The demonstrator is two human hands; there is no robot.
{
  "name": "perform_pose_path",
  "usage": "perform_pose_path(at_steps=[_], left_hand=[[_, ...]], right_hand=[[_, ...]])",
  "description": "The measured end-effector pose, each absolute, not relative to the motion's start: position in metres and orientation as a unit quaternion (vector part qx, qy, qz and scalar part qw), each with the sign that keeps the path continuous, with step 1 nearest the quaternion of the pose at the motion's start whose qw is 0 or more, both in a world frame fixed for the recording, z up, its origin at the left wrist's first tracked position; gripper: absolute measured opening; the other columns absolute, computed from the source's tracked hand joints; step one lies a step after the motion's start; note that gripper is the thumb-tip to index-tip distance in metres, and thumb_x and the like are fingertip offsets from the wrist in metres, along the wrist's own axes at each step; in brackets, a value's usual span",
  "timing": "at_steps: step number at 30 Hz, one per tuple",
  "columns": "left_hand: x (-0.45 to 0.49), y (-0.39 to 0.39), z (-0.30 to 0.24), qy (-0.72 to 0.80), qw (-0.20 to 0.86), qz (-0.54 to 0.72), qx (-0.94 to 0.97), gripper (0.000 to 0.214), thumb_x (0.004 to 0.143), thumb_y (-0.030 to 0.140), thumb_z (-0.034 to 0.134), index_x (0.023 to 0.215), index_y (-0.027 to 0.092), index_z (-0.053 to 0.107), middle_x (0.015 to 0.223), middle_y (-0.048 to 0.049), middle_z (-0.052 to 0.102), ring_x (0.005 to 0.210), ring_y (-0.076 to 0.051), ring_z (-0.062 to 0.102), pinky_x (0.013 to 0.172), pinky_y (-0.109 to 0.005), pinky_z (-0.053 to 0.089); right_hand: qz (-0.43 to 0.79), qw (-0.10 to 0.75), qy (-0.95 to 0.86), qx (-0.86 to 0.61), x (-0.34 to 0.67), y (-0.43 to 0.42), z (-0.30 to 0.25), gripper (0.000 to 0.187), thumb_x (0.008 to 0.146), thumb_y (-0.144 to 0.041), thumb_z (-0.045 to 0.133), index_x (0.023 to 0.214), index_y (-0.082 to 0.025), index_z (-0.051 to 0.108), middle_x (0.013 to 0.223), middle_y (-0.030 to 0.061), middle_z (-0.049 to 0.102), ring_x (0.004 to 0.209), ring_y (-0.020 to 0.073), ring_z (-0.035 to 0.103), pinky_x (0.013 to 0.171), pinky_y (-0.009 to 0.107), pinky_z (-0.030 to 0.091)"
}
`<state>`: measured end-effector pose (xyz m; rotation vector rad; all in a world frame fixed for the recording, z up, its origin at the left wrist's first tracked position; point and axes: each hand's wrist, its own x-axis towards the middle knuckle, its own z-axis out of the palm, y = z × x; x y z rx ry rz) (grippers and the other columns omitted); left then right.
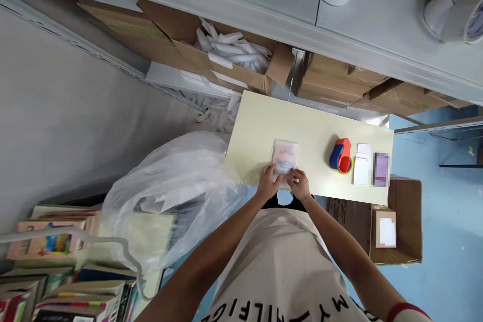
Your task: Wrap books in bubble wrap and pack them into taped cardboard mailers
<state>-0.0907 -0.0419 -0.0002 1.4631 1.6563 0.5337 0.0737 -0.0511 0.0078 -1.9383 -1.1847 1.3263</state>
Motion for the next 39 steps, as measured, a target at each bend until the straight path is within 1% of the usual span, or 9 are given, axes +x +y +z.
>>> perform_pose_path(at_steps=[4, 6, 12, 15, 18, 24, 31, 35, 39], left_hand=[[-0.097, -0.036, -0.003, 0.65, 0.419, 0.253, 0.581, 0.051, 0.087, 0.04, 0.054, 0.133, 0.017, 0.051, 0.125, -0.0157, 0.06, 0.119, -0.029, 0.055, 0.102, -0.046, 0.045], [-0.104, -0.032, -0.005, 0.658, 0.411, 0.268, 0.571, 0.05, 0.087, 0.041, 0.055, 0.131, 0.017, 0.052, 0.127, -0.0158, 0.06, 0.12, -0.029, 0.055, 0.102, -0.047, 0.045], [-0.141, 0.011, -0.012, 0.684, 0.366, 0.308, 0.551, 0.046, 0.084, 0.039, 0.059, 0.124, 0.016, 0.053, 0.128, -0.0163, 0.061, 0.122, -0.03, 0.056, 0.105, -0.047, 0.043], [-0.163, 0.047, -0.014, 0.684, 0.356, 0.321, 0.55, 0.043, 0.081, 0.037, 0.063, 0.118, 0.017, 0.056, 0.127, -0.0155, 0.062, 0.12, -0.029, 0.057, 0.106, -0.046, 0.042], [-0.181, 0.08, -0.017, 0.682, 0.363, 0.317, 0.55, 0.042, 0.076, 0.03, 0.066, 0.115, 0.017, 0.058, 0.128, -0.0138, 0.063, 0.121, -0.029, 0.057, 0.106, -0.044, 0.042], [-0.203, 0.114, -0.021, 0.684, 0.394, 0.323, 0.522, 0.047, 0.072, 0.025, 0.065, 0.118, 0.017, 0.058, 0.132, -0.0121, 0.062, 0.116, -0.026, 0.06, 0.105, -0.04, 0.044], [-0.207, 0.109, -0.026, 0.673, 0.414, 0.335, 0.513, 0.057, 0.071, 0.031, 0.067, 0.125, 0.016, 0.055, 0.139, -0.015, 0.055, 0.125, -0.029, 0.055, 0.108, -0.042, 0.041], [-0.207, 0.108, -0.03, 0.664, 0.415, 0.34, 0.521, 0.061, 0.071, 0.035, 0.069, 0.128, 0.017, 0.054, 0.144, -0.0158, 0.051, 0.131, -0.03, 0.05, 0.11, -0.045, 0.039], [-0.207, 0.107, -0.034, 0.649, 0.408, 0.355, 0.535, 0.065, 0.072, 0.039, 0.071, 0.13, 0.018, 0.052, 0.143, -0.016, 0.051, 0.133, -0.03, 0.048, 0.113, -0.045, 0.036]], right_hand=[[0.482, 0.246, -0.446, -0.713, 0.067, -0.046, 0.009, 0.048, 0.073, -0.025, 0.064, 0.12, -0.017, 0.067, 0.128, 0.015, 0.059, 0.089, 0.0203, 0.067, 0.08, 0.039, 0.061], [0.48, 0.252, -0.449, -0.71, 0.059, -0.037, 0.01, 0.05, 0.073, -0.022, 0.063, 0.122, -0.016, 0.066, 0.131, 0.016, 0.058, 0.093, 0.0215, 0.067, 0.083, 0.039, 0.061], [0.502, 0.267, -0.475, -0.672, 0.014, 0.018, 0.006, 0.056, 0.073, -0.019, 0.065, 0.129, -0.021, 0.061, 0.144, 0.0107, 0.052, 0.113, 0.0254, 0.064, 0.095, 0.043, 0.056], [0.509, 0.261, -0.5, -0.651, -0.005, 0.052, 0.0, 0.059, 0.073, -0.017, 0.065, 0.132, -0.022, 0.058, 0.147, 0.0089, 0.049, 0.116, 0.0241, 0.063, 0.097, 0.039, 0.055], [0.502, 0.236, -0.529, -0.642, -0.017, 0.083, -0.005, 0.063, 0.074, -0.017, 0.065, 0.135, -0.02, 0.055, 0.15, 0.0097, 0.046, 0.119, 0.0244, 0.061, 0.096, 0.037, 0.055], [0.494, 0.197, -0.566, -0.629, -0.029, 0.121, -0.009, 0.066, 0.075, -0.023, 0.068, 0.139, -0.019, 0.051, 0.152, 0.0108, 0.042, 0.126, 0.0264, 0.056, 0.096, 0.037, 0.055], [0.485, 0.18, -0.588, -0.622, -0.032, 0.123, -0.005, 0.072, 0.074, -0.023, 0.068, 0.142, -0.016, 0.047, 0.154, 0.0128, 0.038, 0.136, 0.0275, 0.045, 0.102, 0.039, 0.051], [0.494, 0.167, -0.585, -0.622, -0.032, 0.121, -0.001, 0.075, 0.075, -0.022, 0.067, 0.145, -0.015, 0.042, 0.157, 0.0135, 0.033, 0.136, 0.0274, 0.045, 0.103, 0.038, 0.051], [0.499, 0.167, -0.587, -0.615, -0.032, 0.12, -0.001, 0.078, 0.075, -0.023, 0.067, 0.147, -0.018, 0.039, 0.158, 0.0122, 0.03, 0.136, 0.0276, 0.046, 0.105, 0.04, 0.049]])
